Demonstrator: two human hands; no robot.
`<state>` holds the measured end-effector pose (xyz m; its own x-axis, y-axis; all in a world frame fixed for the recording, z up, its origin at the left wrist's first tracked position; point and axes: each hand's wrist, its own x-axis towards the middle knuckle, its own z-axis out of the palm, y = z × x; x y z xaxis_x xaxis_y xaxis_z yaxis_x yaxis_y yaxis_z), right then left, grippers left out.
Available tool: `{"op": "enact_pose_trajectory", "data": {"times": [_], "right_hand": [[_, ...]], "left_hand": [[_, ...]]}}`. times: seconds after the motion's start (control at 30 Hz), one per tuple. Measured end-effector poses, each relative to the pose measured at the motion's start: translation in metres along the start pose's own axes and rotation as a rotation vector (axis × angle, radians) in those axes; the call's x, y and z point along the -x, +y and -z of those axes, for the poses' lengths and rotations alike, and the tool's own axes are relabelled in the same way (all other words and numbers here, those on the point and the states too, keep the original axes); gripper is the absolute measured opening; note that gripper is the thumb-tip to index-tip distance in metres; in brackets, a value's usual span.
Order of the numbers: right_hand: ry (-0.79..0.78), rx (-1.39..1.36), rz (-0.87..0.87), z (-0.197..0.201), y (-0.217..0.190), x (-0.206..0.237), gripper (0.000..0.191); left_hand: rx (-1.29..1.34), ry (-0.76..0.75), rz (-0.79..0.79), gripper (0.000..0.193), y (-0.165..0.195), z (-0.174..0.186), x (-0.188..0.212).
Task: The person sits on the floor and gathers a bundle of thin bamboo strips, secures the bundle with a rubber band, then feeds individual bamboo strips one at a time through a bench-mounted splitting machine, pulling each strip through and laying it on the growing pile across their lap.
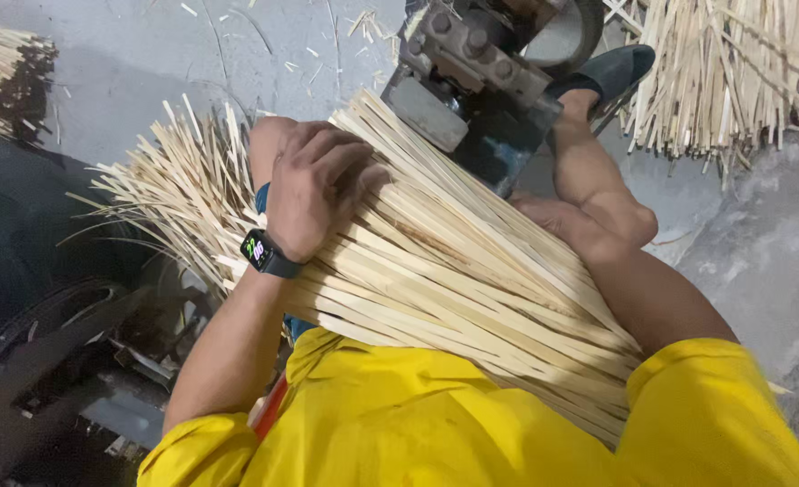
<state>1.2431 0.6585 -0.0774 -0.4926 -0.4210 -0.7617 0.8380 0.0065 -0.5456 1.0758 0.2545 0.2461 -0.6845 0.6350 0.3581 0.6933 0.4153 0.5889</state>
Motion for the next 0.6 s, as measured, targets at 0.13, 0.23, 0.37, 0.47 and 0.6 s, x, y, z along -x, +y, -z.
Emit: {"op": "enact_pose_trajectory", "data": {"times": [0.13,0.23,0.37,0.47,0.6], "right_hand": [[0.004,0.265,0.424,0.009,-0.034,0.046,0.04],[0.373,0.553,0.277,-0.014,-0.085,0.097,0.038],[0.488,0.639,0.261,-0.099,-0.139,0.178,0.037],[0.339,0.621,0.538,-0.156,-0.161,0.219,0.036],[0.588,0.821,0.765,-0.195,-0.156,0.227,0.022]], "left_hand": [[-0.077,-0.052,-0.027,0.021,-0.002,-0.002,-0.002],[-0.207,-0.028,-0.135,0.024,-0.003,-0.001,-0.007],[-0.04,-0.116,-0.109,0.022,-0.009,0.002,-0.011],[0.083,-0.076,-0.154,0.011,-0.012,-0.005,-0.015],[-0.029,-0.105,-0.208,0.009,-0.013,-0.008,-0.013]]}}
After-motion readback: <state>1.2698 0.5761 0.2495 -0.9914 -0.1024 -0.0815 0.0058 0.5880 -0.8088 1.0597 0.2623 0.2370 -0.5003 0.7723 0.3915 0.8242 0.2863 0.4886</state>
